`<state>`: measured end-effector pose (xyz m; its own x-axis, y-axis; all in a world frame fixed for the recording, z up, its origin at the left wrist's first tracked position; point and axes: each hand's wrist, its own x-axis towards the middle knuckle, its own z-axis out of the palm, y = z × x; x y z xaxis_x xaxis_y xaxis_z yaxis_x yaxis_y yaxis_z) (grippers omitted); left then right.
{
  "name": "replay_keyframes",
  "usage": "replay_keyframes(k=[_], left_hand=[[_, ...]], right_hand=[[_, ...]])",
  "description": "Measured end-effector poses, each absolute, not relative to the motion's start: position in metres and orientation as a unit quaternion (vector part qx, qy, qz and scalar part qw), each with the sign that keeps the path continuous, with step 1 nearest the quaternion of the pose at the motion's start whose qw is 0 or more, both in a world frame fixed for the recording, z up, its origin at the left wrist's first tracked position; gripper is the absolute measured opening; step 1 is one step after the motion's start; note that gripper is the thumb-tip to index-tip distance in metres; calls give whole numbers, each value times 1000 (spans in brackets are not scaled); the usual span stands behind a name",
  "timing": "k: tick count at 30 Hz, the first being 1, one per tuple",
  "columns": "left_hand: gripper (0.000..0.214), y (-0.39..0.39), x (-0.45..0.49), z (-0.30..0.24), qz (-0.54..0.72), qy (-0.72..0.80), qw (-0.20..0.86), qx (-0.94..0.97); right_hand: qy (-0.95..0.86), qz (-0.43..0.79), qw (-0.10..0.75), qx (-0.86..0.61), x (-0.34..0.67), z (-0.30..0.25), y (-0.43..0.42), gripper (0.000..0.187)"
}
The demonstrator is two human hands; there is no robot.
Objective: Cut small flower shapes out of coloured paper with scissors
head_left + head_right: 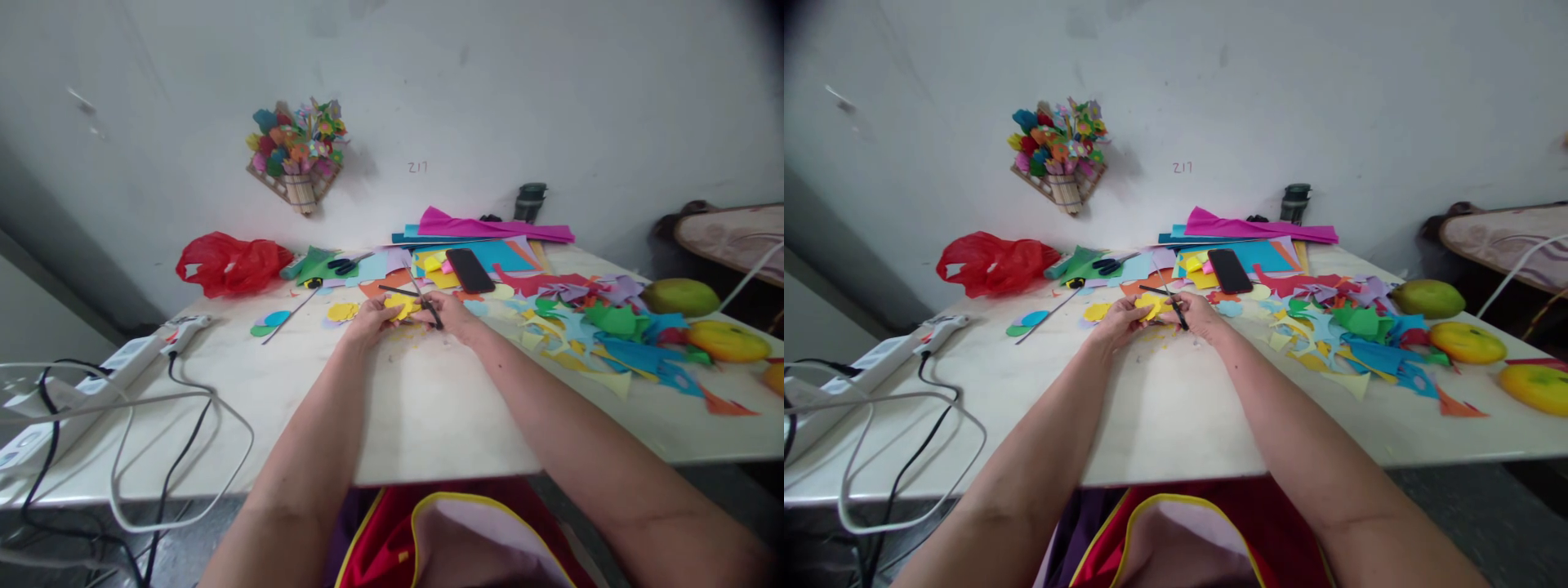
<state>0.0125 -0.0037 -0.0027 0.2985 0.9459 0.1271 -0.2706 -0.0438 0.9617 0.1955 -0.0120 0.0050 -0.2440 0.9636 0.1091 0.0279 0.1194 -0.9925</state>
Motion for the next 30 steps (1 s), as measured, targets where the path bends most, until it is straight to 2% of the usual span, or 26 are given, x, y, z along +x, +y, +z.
replay_keyframes(k=[7, 14, 23, 30], left_hand=[[36, -7, 15, 0, 469, 353, 592, 552], [33, -12, 18, 3, 440, 357, 603, 561], [34, -5, 15, -7, 507, 351, 591, 520], [36, 1, 11, -10, 565, 344, 569, 489]], right_hand=[[-580, 501, 514, -386, 197, 3, -8, 45], [-572, 506, 530, -369, 193, 2, -6, 42], [-584, 508, 501, -386, 189, 10, -16, 42], [-623, 512, 425, -412, 197, 7, -16, 32]])
